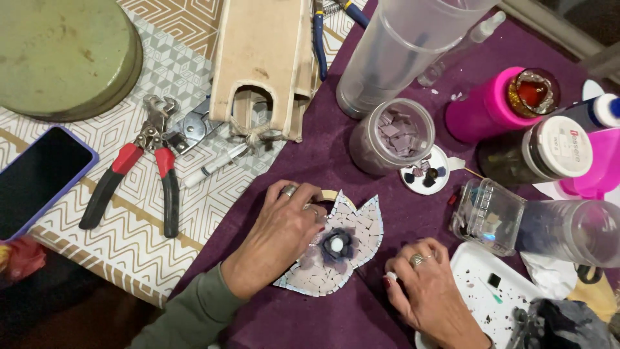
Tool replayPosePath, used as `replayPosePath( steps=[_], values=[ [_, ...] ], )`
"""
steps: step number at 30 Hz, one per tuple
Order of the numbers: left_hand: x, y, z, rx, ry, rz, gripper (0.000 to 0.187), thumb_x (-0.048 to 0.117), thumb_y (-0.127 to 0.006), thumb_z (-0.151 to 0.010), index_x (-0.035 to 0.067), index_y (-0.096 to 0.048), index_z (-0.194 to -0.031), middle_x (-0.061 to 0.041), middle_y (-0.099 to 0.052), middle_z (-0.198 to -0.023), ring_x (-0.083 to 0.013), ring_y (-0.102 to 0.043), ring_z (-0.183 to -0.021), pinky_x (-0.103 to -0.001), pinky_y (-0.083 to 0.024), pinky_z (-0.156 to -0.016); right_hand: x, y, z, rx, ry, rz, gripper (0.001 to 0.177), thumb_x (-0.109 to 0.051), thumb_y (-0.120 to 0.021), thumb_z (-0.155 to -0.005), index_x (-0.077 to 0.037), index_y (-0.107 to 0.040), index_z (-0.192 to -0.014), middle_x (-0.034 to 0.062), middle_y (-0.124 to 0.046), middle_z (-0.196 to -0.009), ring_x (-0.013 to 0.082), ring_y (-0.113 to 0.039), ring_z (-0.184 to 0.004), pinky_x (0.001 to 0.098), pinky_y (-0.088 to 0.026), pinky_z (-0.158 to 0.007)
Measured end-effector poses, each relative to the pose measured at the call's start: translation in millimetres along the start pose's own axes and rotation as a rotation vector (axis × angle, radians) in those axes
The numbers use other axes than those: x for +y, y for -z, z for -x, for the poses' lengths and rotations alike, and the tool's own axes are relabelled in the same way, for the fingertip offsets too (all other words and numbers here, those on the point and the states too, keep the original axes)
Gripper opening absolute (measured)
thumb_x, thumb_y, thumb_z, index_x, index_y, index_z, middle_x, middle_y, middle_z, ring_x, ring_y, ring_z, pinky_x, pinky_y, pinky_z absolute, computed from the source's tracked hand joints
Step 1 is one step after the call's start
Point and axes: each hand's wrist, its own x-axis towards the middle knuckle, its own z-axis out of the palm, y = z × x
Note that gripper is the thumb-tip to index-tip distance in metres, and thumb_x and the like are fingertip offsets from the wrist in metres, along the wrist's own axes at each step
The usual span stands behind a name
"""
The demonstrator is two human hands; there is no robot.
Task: Assembling a flower-shaped mosaic piece by applying glue and placing small tiles onto a cardboard template.
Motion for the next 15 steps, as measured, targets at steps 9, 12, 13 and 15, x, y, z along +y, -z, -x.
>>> replayPosePath(
  steps=[9, 12, 13, 15],
  values=[
    [-15.8, 16.7, -29.0, 0.014, 0.084, 0.255, 0.011, 0.008, -0.073, -0.09, -0.001, -0.071, -0.097, -0.012, -0.071, -0.094, -0.0302, -0.071, -0.085, -0.039, -0.053, -0.072, -5.4, -9.3, 1.5, 0.041, -0.039, 0.025, 0.039, -0.023, -0.076, -0.078, -0.001, -0.062, -0.107, 0.0165, -0.062, -0.109, 0.0376, -0.056, -0.112, 0.0512, -0.042, -0.1],
    [-17.8, 8.2, -34.8, 0.02, -0.022, 0.355, 0.015, 0.003, -0.067, -0.089, 0.0, -0.072, -0.103, -0.011, -0.07, -0.097, -0.0292, -0.073, -0.088, -0.038, -0.056, -0.074, -18.4, -9.7, 1.5, 0.151, -0.06, 0.076, 0.044, -0.02, -0.081, -0.072, -0.001, -0.062, -0.107, 0.0174, -0.062, -0.113, 0.0385, -0.056, -0.115, 0.0535, -0.042, -0.101],
    [-18.3, 4.7, -37.1, 0.017, -0.023, 0.354, 0.015, 0.003, -0.067, -0.089, 0.0, -0.072, -0.103, -0.011, -0.07, -0.097, -0.0292, -0.073, -0.088, -0.038, -0.056, -0.074, -23.3, -11.6, 1.6, 0.152, -0.062, 0.075, 0.044, -0.02, -0.081, -0.072, -0.001, -0.062, -0.107, 0.0174, -0.062, -0.113, 0.0385, -0.056, -0.115, 0.0535, -0.042, -0.101],
    [-18.0, -3.5, -36.9, -0.053, -0.05, 0.316, 0.023, 0.002, -0.068, -0.084, 0.003, -0.077, -0.105, -0.012, -0.071, -0.095, -0.0299, -0.072, -0.087, -0.038, -0.056, -0.075, -35.6, -15.1, 4.5, 0.277, -0.115, 0.008, 0.037, -0.012, -0.081, -0.072, -0.003, -0.065, -0.104, 0.0148, -0.063, -0.113, 0.0361, -0.059, -0.114, 0.0517, -0.046, -0.102]
  ],
)
